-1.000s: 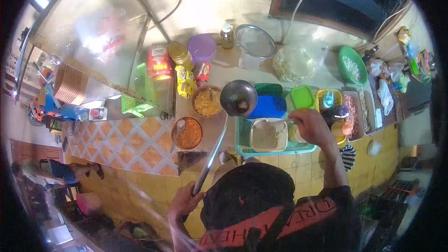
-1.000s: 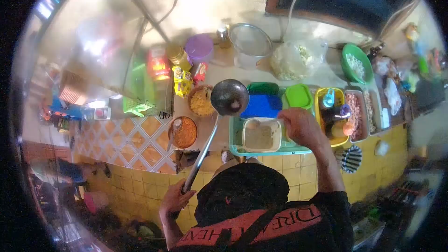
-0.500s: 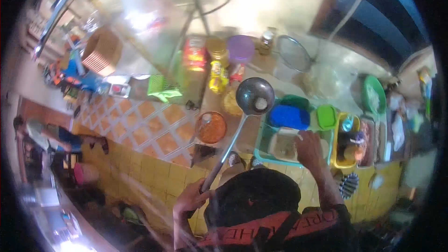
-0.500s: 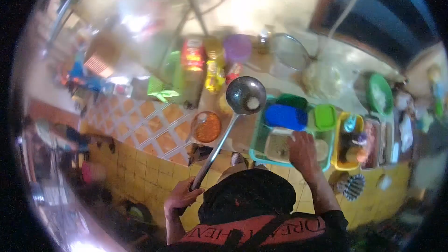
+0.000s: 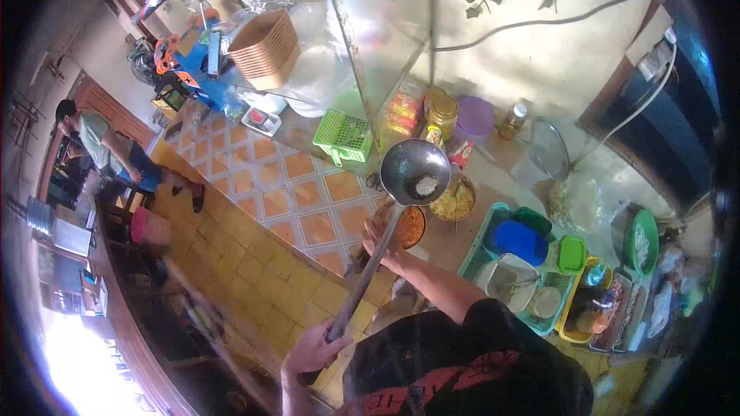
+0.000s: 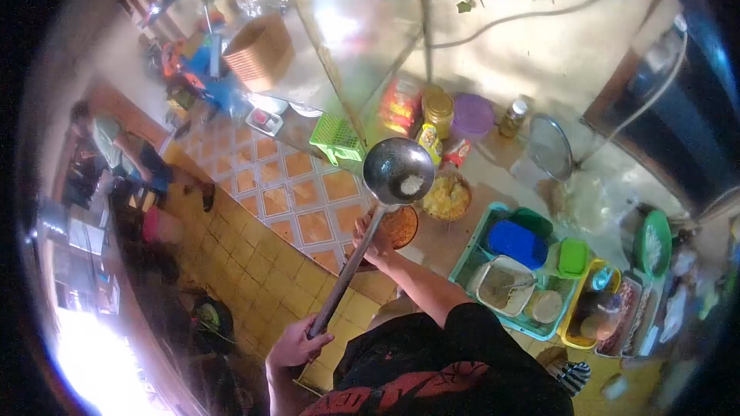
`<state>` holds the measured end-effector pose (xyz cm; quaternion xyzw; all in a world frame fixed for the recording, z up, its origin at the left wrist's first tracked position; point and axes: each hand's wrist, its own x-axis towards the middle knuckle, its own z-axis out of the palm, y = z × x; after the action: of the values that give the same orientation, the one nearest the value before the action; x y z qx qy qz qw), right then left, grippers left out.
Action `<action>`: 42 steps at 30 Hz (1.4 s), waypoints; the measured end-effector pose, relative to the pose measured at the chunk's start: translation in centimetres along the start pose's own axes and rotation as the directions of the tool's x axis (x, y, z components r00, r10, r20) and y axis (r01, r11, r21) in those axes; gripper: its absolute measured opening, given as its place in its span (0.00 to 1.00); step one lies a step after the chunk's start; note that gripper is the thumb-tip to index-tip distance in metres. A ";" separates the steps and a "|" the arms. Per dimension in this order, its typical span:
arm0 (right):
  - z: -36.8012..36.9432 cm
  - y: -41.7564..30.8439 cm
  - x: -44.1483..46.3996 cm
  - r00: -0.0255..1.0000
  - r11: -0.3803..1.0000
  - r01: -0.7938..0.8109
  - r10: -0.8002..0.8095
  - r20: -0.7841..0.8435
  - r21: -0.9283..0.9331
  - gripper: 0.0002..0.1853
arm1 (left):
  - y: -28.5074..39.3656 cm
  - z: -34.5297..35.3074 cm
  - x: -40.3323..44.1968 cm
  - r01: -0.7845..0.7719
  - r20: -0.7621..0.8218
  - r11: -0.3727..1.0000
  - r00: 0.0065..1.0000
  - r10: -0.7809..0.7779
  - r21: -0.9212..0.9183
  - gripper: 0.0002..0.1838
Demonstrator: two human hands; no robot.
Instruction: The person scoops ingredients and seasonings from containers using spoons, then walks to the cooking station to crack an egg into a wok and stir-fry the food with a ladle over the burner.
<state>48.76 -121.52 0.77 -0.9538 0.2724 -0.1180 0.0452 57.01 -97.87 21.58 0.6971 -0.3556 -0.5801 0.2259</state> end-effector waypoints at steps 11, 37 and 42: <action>-8.6 7.2 -5.5 0.912 0.992 -0.044 0.088 -0.400 0.118 0.12 | -1.6 0.4 -3.3 0.154 -0.250 0.987 0.954 -0.163 -0.055 0.13; -4.4 5.4 -12.1 0.978 0.983 -0.070 0.101 -0.185 0.168 0.18 | -11.2 1.8 2.4 0.103 -0.150 0.944 0.976 -0.157 -0.313 0.10; -6.0 5.7 -12.9 0.988 0.989 0.008 0.016 -0.156 0.149 0.26 | -10.4 1.3 2.7 0.127 -0.134 0.935 0.975 -0.180 -0.331 0.10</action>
<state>33.69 -119.66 3.17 -0.9350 0.2674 -0.2128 0.0949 58.39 -93.07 12.01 0.7218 -0.1816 -0.5874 0.3179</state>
